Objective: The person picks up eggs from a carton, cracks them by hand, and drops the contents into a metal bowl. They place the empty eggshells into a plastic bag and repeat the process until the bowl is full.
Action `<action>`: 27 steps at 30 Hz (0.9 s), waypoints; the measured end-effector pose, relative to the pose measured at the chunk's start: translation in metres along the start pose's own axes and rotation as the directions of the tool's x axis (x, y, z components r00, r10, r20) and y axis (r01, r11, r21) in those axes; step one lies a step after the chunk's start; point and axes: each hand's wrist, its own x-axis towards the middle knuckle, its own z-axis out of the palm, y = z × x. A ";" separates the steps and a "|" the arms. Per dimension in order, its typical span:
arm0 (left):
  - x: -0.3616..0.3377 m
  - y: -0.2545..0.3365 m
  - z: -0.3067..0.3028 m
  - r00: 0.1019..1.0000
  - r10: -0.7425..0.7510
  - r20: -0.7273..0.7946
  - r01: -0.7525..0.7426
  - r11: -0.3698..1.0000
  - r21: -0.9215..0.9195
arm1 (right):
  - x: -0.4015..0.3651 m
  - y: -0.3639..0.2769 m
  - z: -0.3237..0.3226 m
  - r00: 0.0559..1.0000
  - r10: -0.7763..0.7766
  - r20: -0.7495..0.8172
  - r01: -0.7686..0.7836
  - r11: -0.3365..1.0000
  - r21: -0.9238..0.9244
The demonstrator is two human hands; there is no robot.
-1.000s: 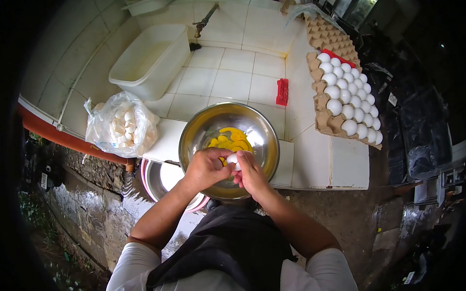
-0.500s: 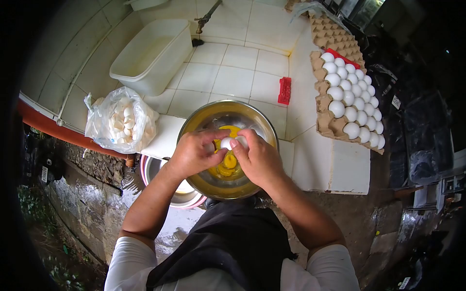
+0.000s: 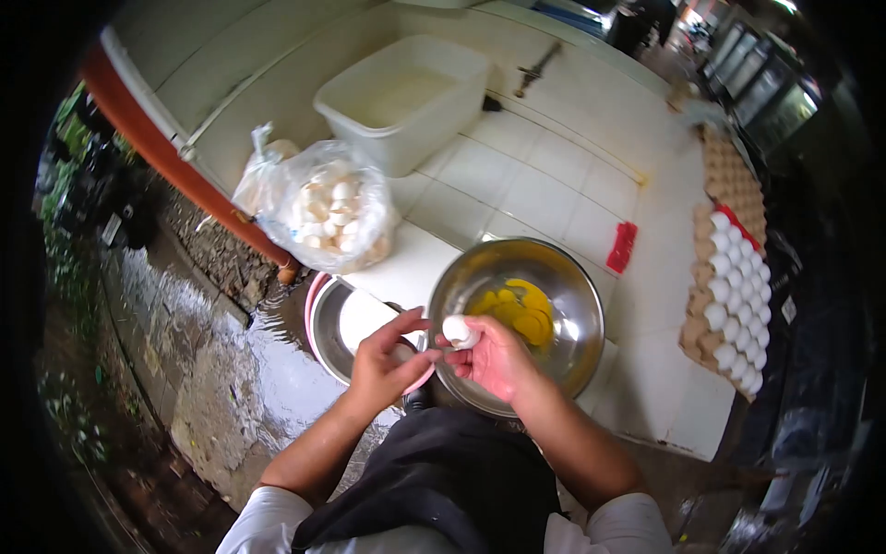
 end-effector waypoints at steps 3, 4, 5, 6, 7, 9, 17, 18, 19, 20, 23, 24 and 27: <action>-0.015 -0.011 -0.041 0.927 -0.341 -0.154 0.258 0.881 -0.396 | 0.044 -0.020 0.051 0.999 0.012 0.050 -0.006 0.992 -0.124; -0.018 -0.013 -0.056 0.899 -0.402 -0.173 0.302 0.857 -0.417 | 0.063 -0.027 0.066 0.997 0.012 0.081 0.000 0.990 -0.143; -0.021 -0.017 -0.067 0.885 -0.425 -0.192 0.320 0.854 -0.411 | 0.083 -0.035 0.082 0.994 0.010 0.112 0.008 0.987 -0.162; -0.023 -0.021 -0.073 0.871 -0.445 -0.208 0.338 0.850 -0.404 | 0.103 -0.044 0.100 0.993 -0.015 0.116 0.037 0.980 -0.194; -0.024 -0.025 -0.077 0.871 -0.442 -0.217 0.330 0.851 -0.408 | 0.122 -0.053 0.118 0.992 -0.042 0.121 0.069 0.972 -0.223; -0.027 -0.031 -0.080 0.883 -0.422 -0.206 0.316 0.858 -0.406 | 0.156 -0.068 0.152 0.986 -0.147 0.073 0.162 0.945 -0.286; -0.010 -0.012 -0.084 0.835 -0.550 -0.019 0.366 0.580 -0.728 | 0.092 -0.008 0.146 0.849 -0.440 0.293 0.461 0.343 -0.818; -0.007 -0.009 -0.081 0.832 -0.554 -0.015 0.348 0.543 -0.765 | 0.066 0.006 0.135 0.751 -0.493 0.440 0.514 0.016 -0.858; -0.002 -0.001 -0.078 0.850 -0.526 0.033 0.353 0.523 -0.776 | 0.045 0.012 0.127 0.663 -0.496 0.561 0.528 -0.221 -0.820; 0.002 0.009 -0.073 0.864 -0.495 0.087 0.366 0.501 -0.784 | 0.025 0.018 0.119 0.579 -0.467 0.668 0.498 -0.446 -0.744; 0.006 0.031 -0.047 0.843 -0.387 0.373 0.527 0.455 -0.718 | -0.022 0.031 0.097 0.547 -0.585 0.598 0.301 -0.529 -0.793; 0.006 0.039 -0.032 0.834 -0.352 0.424 0.548 0.453 -0.703 | -0.037 0.033 0.087 0.546 -0.610 0.574 0.269 -0.522 -0.810; -0.004 0.031 -0.001 0.718 -0.178 0.673 0.634 0.567 -0.527 | -0.089 0.035 0.059 0.568 -0.707 0.422 0.318 -0.284 -0.905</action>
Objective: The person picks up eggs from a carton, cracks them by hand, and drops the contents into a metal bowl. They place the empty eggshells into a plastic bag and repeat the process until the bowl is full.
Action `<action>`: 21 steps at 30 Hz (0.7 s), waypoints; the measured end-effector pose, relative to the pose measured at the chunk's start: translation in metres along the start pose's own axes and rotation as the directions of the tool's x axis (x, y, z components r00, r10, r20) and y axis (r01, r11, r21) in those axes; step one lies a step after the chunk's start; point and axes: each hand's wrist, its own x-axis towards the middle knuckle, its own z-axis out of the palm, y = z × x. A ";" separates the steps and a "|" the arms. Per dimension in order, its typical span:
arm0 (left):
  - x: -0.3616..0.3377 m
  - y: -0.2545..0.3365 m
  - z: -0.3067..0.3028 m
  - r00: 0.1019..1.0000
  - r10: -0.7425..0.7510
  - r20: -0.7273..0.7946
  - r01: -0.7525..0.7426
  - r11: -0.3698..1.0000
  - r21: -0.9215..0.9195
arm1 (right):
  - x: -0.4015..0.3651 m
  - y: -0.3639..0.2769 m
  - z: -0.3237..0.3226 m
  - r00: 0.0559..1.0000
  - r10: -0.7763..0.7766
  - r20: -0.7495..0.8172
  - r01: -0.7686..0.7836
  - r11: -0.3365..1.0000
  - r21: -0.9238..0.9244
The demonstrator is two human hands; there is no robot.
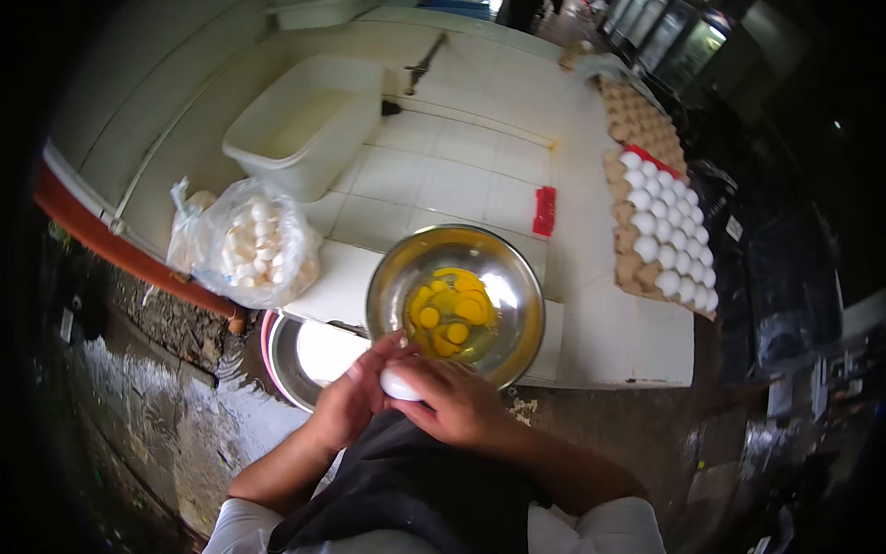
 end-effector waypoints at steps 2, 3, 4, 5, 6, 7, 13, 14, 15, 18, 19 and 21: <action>0.002 -0.001 0.021 0.979 -0.122 0.166 0.089 0.977 0.196 | -0.048 0.011 -0.022 0.970 0.160 -0.186 -0.149 0.986 0.072; 0.006 -0.005 0.025 0.955 -0.133 0.264 0.040 0.943 0.329 | -0.078 0.023 -0.026 0.907 0.295 -0.300 -0.243 0.950 0.197; 0.009 -0.012 0.028 0.946 -0.154 0.284 0.026 0.913 0.406 | -0.100 0.021 -0.038 0.774 0.504 -0.383 -0.372 0.851 0.369; 0.012 -0.021 0.031 0.935 -0.175 0.309 0.007 0.879 0.477 | -0.114 0.022 -0.054 0.688 0.522 -0.504 -0.244 0.821 0.516; 0.016 -0.027 0.035 0.918 -0.195 0.344 0.009 0.881 0.474 | -0.132 0.031 -0.068 0.591 0.464 -0.660 -0.292 0.886 0.360; 0.018 -0.031 0.038 0.933 -0.226 0.281 0.050 0.854 0.518 | -0.147 0.039 -0.080 0.488 0.414 -0.768 -0.304 0.906 0.295; 0.044 -0.035 0.072 0.911 -0.297 0.284 0.071 0.794 0.603 | -0.203 0.064 -0.133 0.334 0.235 -0.913 -0.566 0.824 0.005; 0.047 -0.036 0.076 0.906 -0.302 0.297 0.048 0.769 0.637 | -0.206 0.068 -0.134 0.371 0.252 -0.894 -0.600 0.800 -0.024; 0.050 -0.036 0.080 0.902 -0.305 0.306 0.024 0.743 0.669 | -0.207 0.071 -0.134 0.409 0.271 -0.871 -0.629 0.776 -0.053; 0.055 -0.038 0.092 0.899 -0.330 0.287 0.027 0.698 0.716 | -0.200 0.065 -0.138 0.394 0.186 -0.900 -0.609 0.786 -0.104; 0.056 -0.039 0.094 0.900 -0.334 0.280 0.035 0.696 0.718 | -0.200 0.064 -0.139 0.383 0.110 -0.917 -0.594 0.790 -0.153; 0.059 -0.044 0.094 0.897 -0.334 0.288 0.012 0.673 0.740 | -0.204 0.072 -0.137 0.377 0.110 -0.920 -0.609 0.777 -0.157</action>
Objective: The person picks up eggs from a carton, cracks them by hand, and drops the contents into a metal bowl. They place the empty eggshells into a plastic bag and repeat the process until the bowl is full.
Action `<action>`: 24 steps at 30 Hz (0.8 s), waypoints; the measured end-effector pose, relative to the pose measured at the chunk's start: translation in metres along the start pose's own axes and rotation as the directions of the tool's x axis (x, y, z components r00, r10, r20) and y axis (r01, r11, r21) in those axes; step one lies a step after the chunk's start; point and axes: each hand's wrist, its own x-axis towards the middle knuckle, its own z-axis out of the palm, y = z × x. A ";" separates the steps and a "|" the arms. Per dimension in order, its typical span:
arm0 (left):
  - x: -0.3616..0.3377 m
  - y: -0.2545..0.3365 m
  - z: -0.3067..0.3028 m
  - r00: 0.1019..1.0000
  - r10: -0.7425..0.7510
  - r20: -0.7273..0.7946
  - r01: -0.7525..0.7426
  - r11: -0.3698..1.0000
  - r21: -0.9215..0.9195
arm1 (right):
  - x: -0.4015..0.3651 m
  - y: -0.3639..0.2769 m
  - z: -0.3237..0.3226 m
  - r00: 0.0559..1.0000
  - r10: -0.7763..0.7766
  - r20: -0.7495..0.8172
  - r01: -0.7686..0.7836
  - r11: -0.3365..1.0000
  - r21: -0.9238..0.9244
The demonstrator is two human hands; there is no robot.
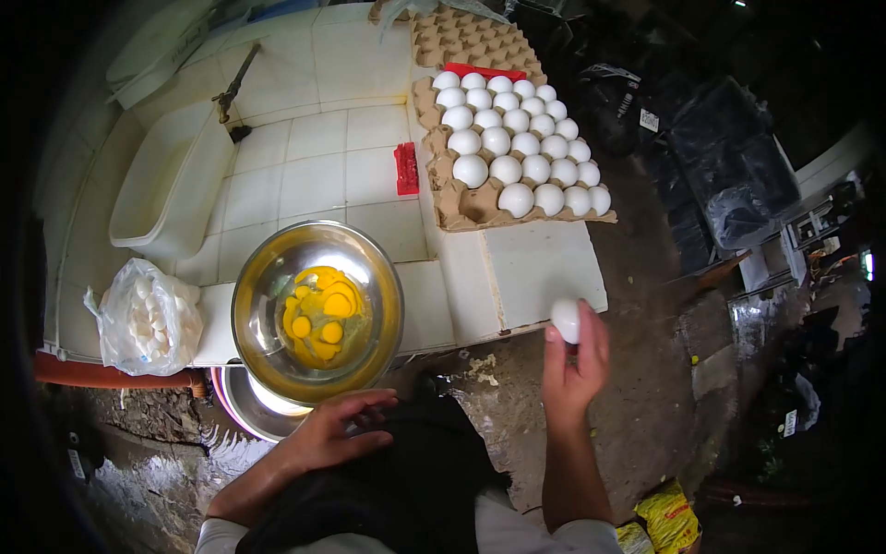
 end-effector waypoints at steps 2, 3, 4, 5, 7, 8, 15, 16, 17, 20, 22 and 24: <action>0.003 -0.005 0.001 0.999 0.026 -0.027 -0.025 0.999 0.034 | -0.005 0.005 0.006 0.981 0.143 0.132 -0.148 0.989 0.027; 0.002 -0.008 0.001 0.997 0.057 -0.057 -0.054 0.996 0.066 | -0.004 0.007 0.006 0.981 0.126 0.144 -0.134 0.990 0.042; 0.002 -0.010 0.001 0.996 0.036 -0.086 -0.030 0.997 0.071 | -0.002 -0.002 0.006 0.984 0.130 0.123 -0.143 0.984 0.103; 0.002 -0.010 0.001 0.986 0.110 -0.125 -0.096 0.989 0.112 | -0.002 -0.013 0.012 0.973 0.168 0.155 -0.203 0.948 0.246; -0.001 0.000 -0.008 0.980 0.102 -0.171 -0.079 0.987 0.141 | -0.001 -0.043 0.024 0.957 0.203 0.206 -0.272 0.874 0.402; -0.003 -0.002 -0.014 0.977 0.089 -0.193 -0.061 0.987 0.149 | 0.002 -0.065 0.030 0.850 0.281 0.446 -0.492 0.728 0.477; 0.000 -0.019 -0.043 0.752 0.113 -0.649 -0.219 0.972 -0.084 | -0.028 -0.102 0.145 0.169 0.032 0.985 -0.930 0.337 0.149; 0.001 -0.018 -0.048 0.744 0.119 -0.657 -0.209 0.976 -0.061 | -0.032 -0.104 0.158 0.157 0.020 0.987 -0.929 0.343 0.140; 0.001 -0.018 -0.052 0.737 0.124 -0.664 -0.200 0.979 -0.039 | -0.036 -0.106 0.169 0.170 0.025 0.985 -0.916 0.373 0.148; 0.001 -0.022 -0.064 0.728 0.120 -0.675 -0.162 0.987 0.001 | -0.035 -0.115 0.186 0.182 0.000 0.983 -0.889 0.426 0.164; 0.004 -0.027 -0.067 0.718 0.093 -0.690 -0.159 0.987 -0.032 | -0.033 -0.118 0.194 0.183 0.009 0.983 -0.857 0.491 0.155; 0.008 -0.032 -0.068 0.668 0.111 -0.736 -0.173 0.985 -0.009 | -0.035 -0.117 0.200 0.187 -0.017 0.982 -0.846 0.505 0.170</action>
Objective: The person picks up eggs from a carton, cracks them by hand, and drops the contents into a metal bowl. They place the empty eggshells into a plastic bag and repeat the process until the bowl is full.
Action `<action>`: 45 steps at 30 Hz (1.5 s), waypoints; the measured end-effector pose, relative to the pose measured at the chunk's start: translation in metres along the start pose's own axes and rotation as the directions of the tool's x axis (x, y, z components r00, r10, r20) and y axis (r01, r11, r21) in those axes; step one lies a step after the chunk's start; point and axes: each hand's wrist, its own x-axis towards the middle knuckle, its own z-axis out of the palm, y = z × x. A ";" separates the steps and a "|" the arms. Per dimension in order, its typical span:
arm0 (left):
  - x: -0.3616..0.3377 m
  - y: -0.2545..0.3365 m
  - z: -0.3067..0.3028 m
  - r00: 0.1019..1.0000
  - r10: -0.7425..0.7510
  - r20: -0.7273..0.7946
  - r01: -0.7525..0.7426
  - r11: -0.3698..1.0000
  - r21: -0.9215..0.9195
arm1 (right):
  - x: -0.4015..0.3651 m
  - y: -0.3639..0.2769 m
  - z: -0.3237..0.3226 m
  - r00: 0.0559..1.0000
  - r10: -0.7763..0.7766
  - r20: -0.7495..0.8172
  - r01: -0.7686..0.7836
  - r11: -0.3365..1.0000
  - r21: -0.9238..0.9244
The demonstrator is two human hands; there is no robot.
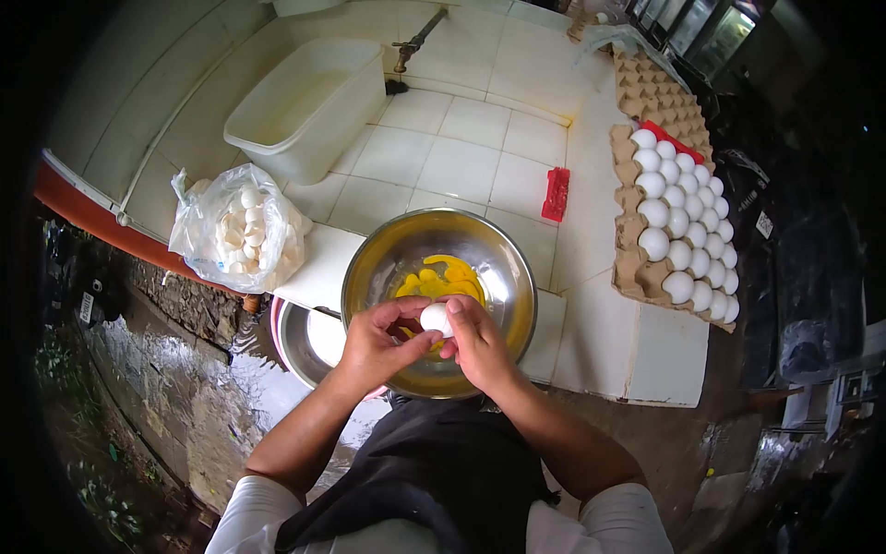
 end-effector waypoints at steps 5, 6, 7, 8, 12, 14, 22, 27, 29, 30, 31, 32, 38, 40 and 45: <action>0.011 -0.002 -0.003 1.000 -0.013 0.020 0.011 0.994 0.113 | 0.013 0.005 0.000 0.998 -0.063 0.005 0.063 0.998 -0.013; 0.013 -0.004 -0.004 1.000 0.000 0.017 -0.002 0.988 0.153 | 0.015 0.004 -0.001 0.999 -0.038 0.015 0.039 0.998 -0.047; 0.014 -0.004 -0.004 1.000 0.000 0.016 -0.002 0.988 0.152 | 0.016 0.003 -0.002 1.000 -0.012 0.025 0.014 0.997 -0.081; 0.016 -0.005 -0.005 1.000 -0.011 0.012 0.009 0.987 0.159 | 0.018 0.002 -0.003 1.000 -0.012 0.026 0.014 0.997 -0.082; 0.023 -0.001 -0.016 0.999 -0.040 0.023 0.034 0.972 0.231 | 0.030 -0.003 -0.014 0.998 0.003 0.061 0.012 0.968 -0.249; 0.029 0.005 -0.021 0.994 0.107 0.030 -0.110 0.909 0.403 | 0.031 -0.010 -0.018 0.997 -0.030 0.072 0.055 0.927 -0.371; -0.013 0.001 -0.048 0.955 -0.031 -0.295 0.043 0.998 0.034 | 0.005 -0.026 -0.047 0.808 -0.574 -0.134 0.421 0.721 -0.550; -0.065 -0.010 -0.034 0.908 -0.139 -0.395 -0.002 0.942 -0.336 | -0.019 -0.016 -0.060 0.979 0.187 -0.077 -0.158 0.946 0.283; -0.083 -0.006 -0.024 0.949 -0.031 -0.314 -0.011 0.991 -0.132 | -0.024 -0.007 -0.048 0.935 0.352 0.055 -0.356 0.920 0.164; -0.088 -0.005 -0.020 0.978 0.057 -0.199 -0.043 0.996 0.075 | -0.026 -0.009 -0.037 0.927 0.349 0.135 -0.356 0.934 0.029; -0.088 -0.004 -0.016 0.980 0.101 -0.171 -0.078 0.988 0.134 | -0.026 -0.011 -0.021 0.900 0.387 0.202 -0.399 0.917 0.022; -0.088 -0.004 -0.012 0.979 0.145 -0.143 -0.116 0.974 0.193 | -0.025 -0.011 -0.006 0.867 0.421 0.268 -0.439 0.899 0.009; -0.091 -0.015 -0.038 0.949 0.197 -0.246 -0.101 0.930 0.353 | 0.007 0.019 0.053 0.806 0.431 0.407 -0.490 0.870 0.050; -0.095 -0.008 -0.052 0.925 -0.017 -0.381 0.017 1.000 -0.006 | 0.022 0.008 0.077 0.765 0.444 0.466 -0.549 0.828 0.112; -0.120 -0.036 -0.084 0.820 -0.094 -0.565 -0.028 0.979 -0.203 | 0.077 -0.021 0.155 0.806 0.385 0.449 -0.495 0.855 0.156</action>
